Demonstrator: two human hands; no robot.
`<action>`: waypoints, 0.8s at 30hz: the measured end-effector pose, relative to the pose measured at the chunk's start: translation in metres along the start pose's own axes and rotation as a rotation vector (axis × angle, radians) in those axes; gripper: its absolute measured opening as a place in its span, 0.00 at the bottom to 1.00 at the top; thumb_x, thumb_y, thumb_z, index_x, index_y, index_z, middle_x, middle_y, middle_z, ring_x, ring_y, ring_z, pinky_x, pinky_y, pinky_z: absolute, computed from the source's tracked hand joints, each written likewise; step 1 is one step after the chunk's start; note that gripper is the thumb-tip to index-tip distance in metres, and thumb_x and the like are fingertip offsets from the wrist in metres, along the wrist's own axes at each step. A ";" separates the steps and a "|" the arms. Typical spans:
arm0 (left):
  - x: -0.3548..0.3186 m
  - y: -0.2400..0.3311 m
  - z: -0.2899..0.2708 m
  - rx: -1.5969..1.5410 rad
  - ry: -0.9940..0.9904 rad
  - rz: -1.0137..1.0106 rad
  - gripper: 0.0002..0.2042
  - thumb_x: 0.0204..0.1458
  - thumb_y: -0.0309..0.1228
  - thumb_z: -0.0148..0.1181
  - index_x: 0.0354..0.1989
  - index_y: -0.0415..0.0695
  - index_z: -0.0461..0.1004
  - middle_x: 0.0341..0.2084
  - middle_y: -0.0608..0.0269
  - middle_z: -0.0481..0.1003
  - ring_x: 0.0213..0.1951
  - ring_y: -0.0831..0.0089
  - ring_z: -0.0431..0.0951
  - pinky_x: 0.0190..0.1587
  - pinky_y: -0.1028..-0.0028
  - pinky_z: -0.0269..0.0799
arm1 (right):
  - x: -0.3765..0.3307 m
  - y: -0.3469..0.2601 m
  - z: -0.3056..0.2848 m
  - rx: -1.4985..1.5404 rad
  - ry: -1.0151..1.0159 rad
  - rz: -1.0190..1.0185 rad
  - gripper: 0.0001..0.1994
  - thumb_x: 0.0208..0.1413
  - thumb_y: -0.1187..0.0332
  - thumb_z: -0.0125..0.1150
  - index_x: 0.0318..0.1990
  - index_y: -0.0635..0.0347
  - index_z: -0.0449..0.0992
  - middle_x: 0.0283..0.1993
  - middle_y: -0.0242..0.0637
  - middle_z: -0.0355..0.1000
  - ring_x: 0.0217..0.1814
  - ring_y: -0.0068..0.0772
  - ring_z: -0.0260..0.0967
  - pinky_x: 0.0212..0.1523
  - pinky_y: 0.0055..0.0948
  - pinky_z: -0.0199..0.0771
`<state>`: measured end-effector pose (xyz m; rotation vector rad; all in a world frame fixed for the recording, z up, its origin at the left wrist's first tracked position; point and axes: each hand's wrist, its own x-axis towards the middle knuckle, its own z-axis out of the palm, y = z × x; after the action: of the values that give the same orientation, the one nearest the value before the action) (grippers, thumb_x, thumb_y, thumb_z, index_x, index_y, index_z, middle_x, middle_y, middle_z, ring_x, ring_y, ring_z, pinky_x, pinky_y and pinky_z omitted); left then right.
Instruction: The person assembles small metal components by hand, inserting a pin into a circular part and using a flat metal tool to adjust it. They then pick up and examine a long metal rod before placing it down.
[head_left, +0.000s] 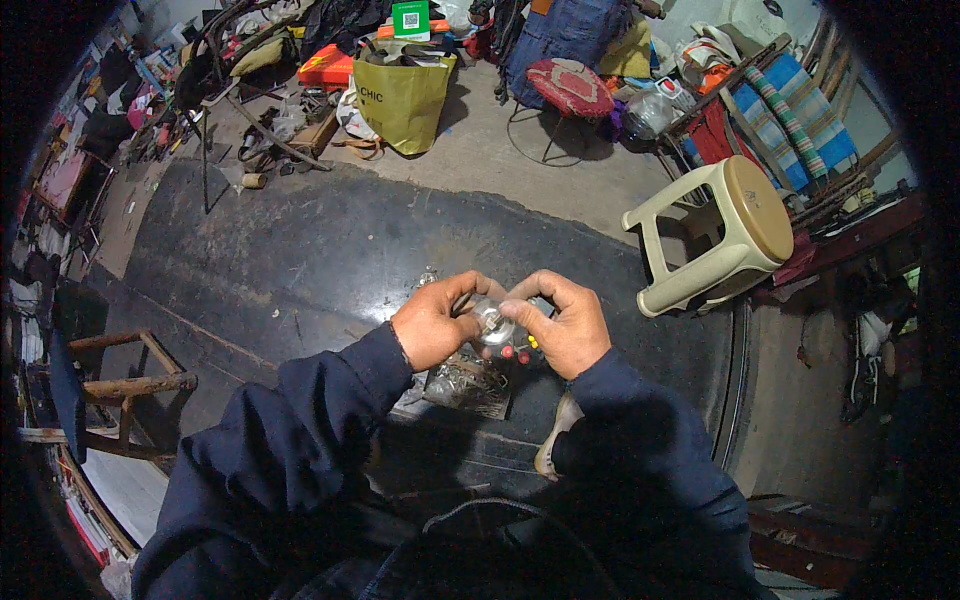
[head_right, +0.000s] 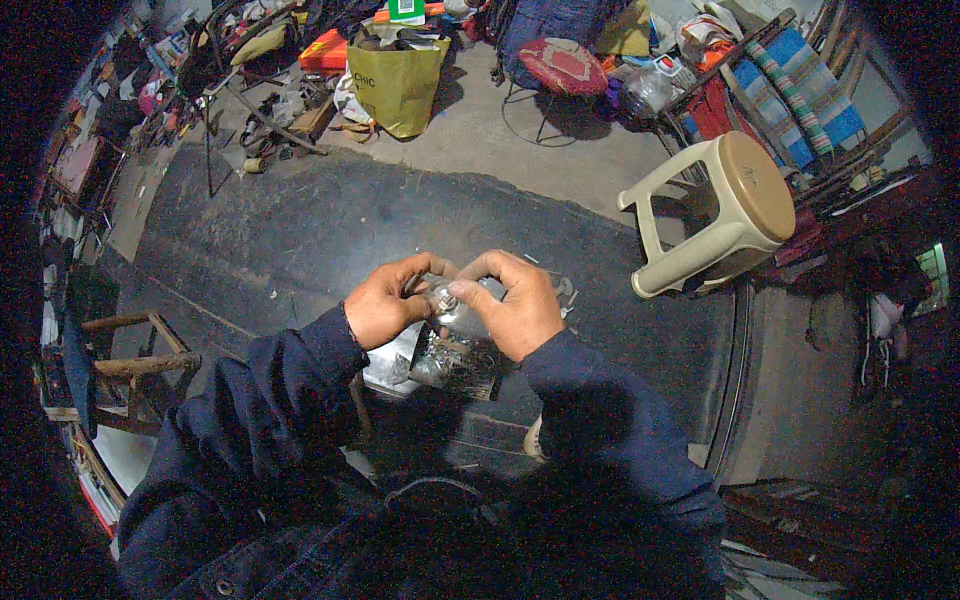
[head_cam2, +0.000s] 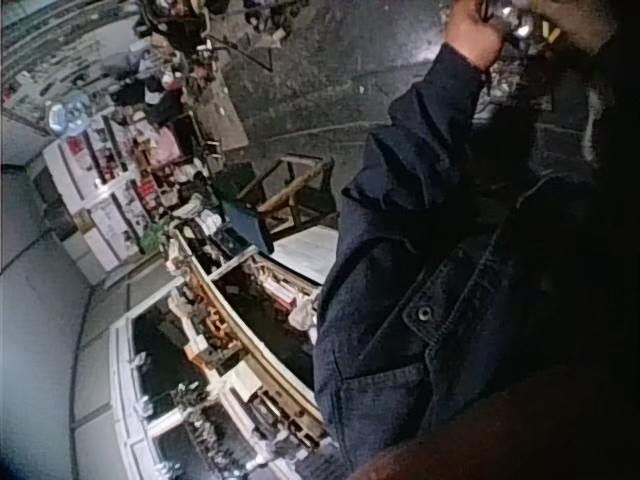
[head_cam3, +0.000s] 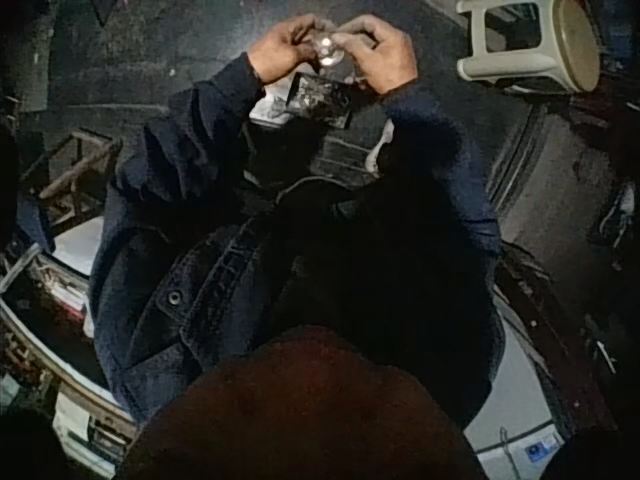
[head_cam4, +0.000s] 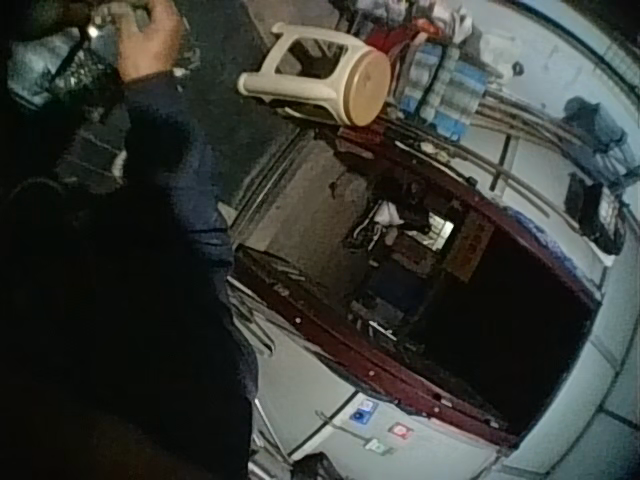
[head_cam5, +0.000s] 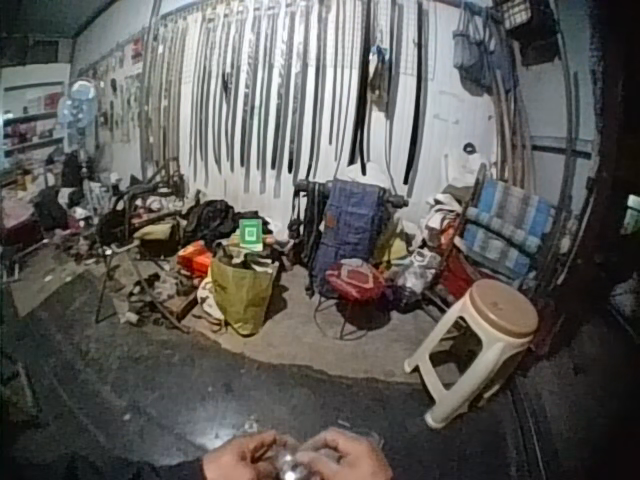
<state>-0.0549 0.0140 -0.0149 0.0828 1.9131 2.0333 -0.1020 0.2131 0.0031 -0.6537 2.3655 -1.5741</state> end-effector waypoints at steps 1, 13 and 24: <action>0.001 0.000 0.000 -0.014 -0.006 -0.005 0.17 0.55 0.15 0.48 0.54 0.35 0.68 0.37 0.54 0.78 0.33 0.69 0.83 0.38 0.72 0.79 | 0.000 0.000 0.000 -0.004 0.000 -0.002 0.07 0.52 0.69 0.69 0.33 0.63 0.79 0.33 0.39 0.78 0.37 0.29 0.75 0.40 0.30 0.72; 0.002 -0.004 -0.003 -0.140 -0.021 -0.055 0.18 0.54 0.15 0.48 0.55 0.33 0.67 0.40 0.53 0.78 0.32 0.69 0.82 0.39 0.72 0.79 | -0.001 -0.006 -0.001 -0.134 0.032 -0.175 0.06 0.51 0.74 0.68 0.36 0.65 0.81 0.31 0.37 0.74 0.32 0.27 0.71 0.34 0.26 0.68; 0.001 0.001 -0.003 -0.113 -0.025 -0.073 0.18 0.53 0.17 0.53 0.54 0.37 0.69 0.40 0.60 0.78 0.40 0.75 0.78 0.45 0.75 0.73 | 0.000 -0.005 -0.001 -0.127 0.043 -0.218 0.05 0.49 0.76 0.67 0.35 0.65 0.81 0.31 0.37 0.74 0.33 0.29 0.71 0.35 0.27 0.68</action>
<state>-0.0567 0.0115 -0.0144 0.0108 1.7564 2.0771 -0.1016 0.2122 0.0077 -0.9428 2.5145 -1.5433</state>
